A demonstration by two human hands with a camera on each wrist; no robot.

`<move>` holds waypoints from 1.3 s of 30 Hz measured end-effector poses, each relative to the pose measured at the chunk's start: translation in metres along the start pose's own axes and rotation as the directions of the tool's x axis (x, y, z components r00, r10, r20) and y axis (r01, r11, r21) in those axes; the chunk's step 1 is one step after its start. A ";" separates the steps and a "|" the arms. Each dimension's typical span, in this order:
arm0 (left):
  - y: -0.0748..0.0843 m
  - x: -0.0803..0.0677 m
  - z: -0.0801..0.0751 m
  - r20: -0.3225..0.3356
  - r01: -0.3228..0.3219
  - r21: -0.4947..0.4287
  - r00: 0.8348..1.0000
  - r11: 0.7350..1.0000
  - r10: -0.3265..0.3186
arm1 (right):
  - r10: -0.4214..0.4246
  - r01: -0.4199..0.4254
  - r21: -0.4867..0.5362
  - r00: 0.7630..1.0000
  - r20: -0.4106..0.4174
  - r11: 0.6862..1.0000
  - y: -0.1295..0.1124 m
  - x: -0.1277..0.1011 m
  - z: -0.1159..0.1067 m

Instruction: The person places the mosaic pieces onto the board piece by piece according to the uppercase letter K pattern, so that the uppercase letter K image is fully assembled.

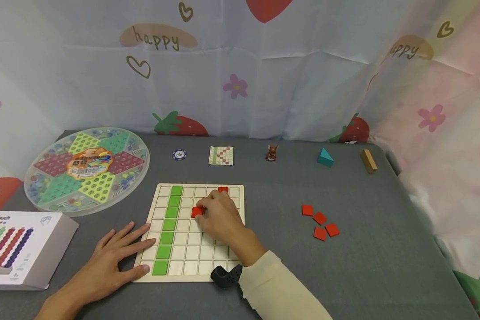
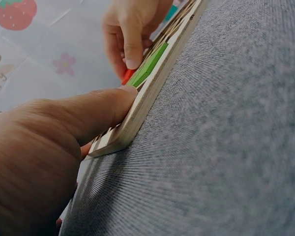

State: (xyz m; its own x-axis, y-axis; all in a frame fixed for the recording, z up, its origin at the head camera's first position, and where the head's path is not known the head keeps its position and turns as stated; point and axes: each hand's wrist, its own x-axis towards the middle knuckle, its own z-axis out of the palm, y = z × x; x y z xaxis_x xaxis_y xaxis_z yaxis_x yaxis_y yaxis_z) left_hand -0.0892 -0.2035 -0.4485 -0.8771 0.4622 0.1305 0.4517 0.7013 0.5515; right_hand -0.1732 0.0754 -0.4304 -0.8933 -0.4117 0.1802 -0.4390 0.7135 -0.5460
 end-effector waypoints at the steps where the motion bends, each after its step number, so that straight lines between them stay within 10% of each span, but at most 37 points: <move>1: 0.000 0.000 0.000 0.001 0.002 0.000 1.000 1.000 -0.002 | -0.001 0.001 -0.008 1.000 0.000 1.000 0.000 0.000 0.000; 13: -0.002 -0.004 0.000 0.007 0.010 -0.005 1.000 1.000 -0.010 | -0.002 0.003 0.060 1.000 -0.007 0.998 -0.004 -0.005 -0.003; 23: -0.001 -0.002 0.000 0.003 0.001 -0.001 1.000 1.000 -0.001 | -0.059 0.085 0.162 0.986 -0.158 0.983 -0.009 -0.023 -0.054; 39: -0.004 0.000 0.002 -0.020 -0.014 -0.003 1.000 1.000 0.013 | -0.261 0.313 0.054 0.865 -0.428 0.948 0.018 -0.070 -0.155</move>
State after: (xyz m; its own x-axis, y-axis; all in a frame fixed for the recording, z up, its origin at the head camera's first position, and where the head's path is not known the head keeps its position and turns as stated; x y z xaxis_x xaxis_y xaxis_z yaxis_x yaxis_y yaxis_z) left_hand -0.0903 -0.2052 -0.4519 -0.8740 0.4609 0.1541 0.4630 0.6934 0.5520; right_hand -0.1336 0.2045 -0.3262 -0.6993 -0.3001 0.6488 -0.6907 0.5173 -0.5053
